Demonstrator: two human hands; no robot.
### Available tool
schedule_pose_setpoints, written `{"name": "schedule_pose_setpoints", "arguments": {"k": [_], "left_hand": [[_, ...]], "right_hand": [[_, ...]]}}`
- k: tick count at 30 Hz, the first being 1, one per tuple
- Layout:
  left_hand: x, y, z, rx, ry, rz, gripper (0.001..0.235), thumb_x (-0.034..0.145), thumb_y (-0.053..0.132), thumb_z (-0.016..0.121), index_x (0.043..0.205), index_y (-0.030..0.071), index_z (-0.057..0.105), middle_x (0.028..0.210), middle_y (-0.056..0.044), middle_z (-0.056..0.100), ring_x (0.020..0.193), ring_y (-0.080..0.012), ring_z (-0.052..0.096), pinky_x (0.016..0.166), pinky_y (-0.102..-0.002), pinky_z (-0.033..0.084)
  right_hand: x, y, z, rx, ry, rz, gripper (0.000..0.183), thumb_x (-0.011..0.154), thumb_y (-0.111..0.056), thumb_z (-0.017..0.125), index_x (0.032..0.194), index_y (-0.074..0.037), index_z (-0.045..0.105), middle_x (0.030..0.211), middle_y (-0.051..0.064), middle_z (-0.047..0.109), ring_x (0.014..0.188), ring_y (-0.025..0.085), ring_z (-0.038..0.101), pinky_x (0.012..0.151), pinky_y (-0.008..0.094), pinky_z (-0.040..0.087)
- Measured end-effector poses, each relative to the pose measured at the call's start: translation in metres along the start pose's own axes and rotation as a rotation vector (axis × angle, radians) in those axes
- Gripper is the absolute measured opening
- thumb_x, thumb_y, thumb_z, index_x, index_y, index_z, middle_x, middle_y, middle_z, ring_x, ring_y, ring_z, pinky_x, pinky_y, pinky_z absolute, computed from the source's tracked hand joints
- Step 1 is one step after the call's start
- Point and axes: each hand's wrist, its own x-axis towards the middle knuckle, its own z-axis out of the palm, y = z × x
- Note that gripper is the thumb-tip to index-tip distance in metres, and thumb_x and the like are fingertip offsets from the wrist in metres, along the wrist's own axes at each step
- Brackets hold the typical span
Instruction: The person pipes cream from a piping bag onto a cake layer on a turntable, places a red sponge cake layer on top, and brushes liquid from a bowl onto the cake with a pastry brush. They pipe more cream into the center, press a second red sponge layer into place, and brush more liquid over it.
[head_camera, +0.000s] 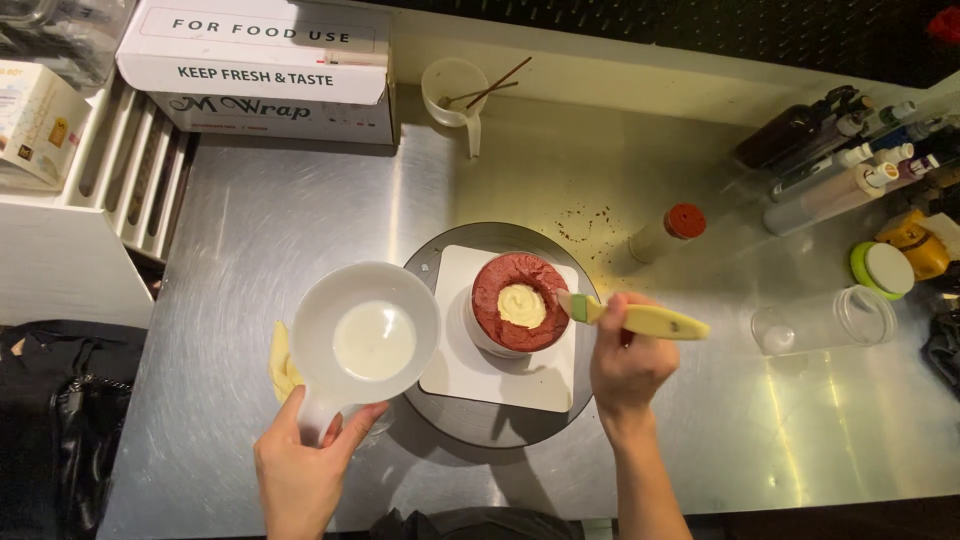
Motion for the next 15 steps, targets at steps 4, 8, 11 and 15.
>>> {"name": "schedule_pose_setpoints", "arguments": {"k": [4,8,11,15], "left_hand": [[-0.003,0.015,0.009,0.076,-0.016,0.014,0.04,0.069,0.023,0.092,0.097,0.002,0.073,0.066,-0.004,0.07,0.056,-0.0074,0.053,0.051,-0.027,0.045],[-0.006,0.026,0.021,0.178,-0.083,0.068,0.044,0.067,0.028,0.093,0.085,0.0,0.065,0.058,-0.01,0.066,0.047,-0.0154,0.053,0.048,-0.032,0.046],[-0.009,0.036,0.031,0.189,-0.096,0.16,0.048,0.066,0.031,0.094,0.083,0.0,0.062,0.056,-0.014,0.063,0.044,-0.0224,0.051,0.048,-0.035,0.046],[-0.015,0.042,0.041,0.068,-0.071,0.377,0.045,0.07,0.03,0.092,0.087,0.0,0.062,0.065,-0.014,0.066,0.05,-0.0216,0.056,0.05,-0.034,0.049]], "right_hand": [[0.025,-0.038,-0.026,0.39,0.209,0.238,0.025,0.116,-0.022,0.055,0.104,-0.001,0.06,0.081,0.004,0.059,0.057,0.009,0.049,0.052,0.024,0.039],[0.044,-0.076,-0.028,0.805,-0.079,0.296,0.021,0.114,-0.021,0.056,0.103,-0.004,0.06,0.08,0.001,0.058,0.059,0.006,0.052,0.052,0.022,0.042],[0.037,-0.093,-0.008,0.593,-0.355,0.155,0.019,0.108,-0.018,0.06,0.098,-0.002,0.066,0.079,0.003,0.066,0.061,0.009,0.059,0.054,0.025,0.047],[0.031,-0.105,0.002,0.456,-0.455,0.006,0.017,0.102,-0.016,0.065,0.099,-0.001,0.07,0.072,0.005,0.068,0.057,0.011,0.062,0.054,0.027,0.049]]}}
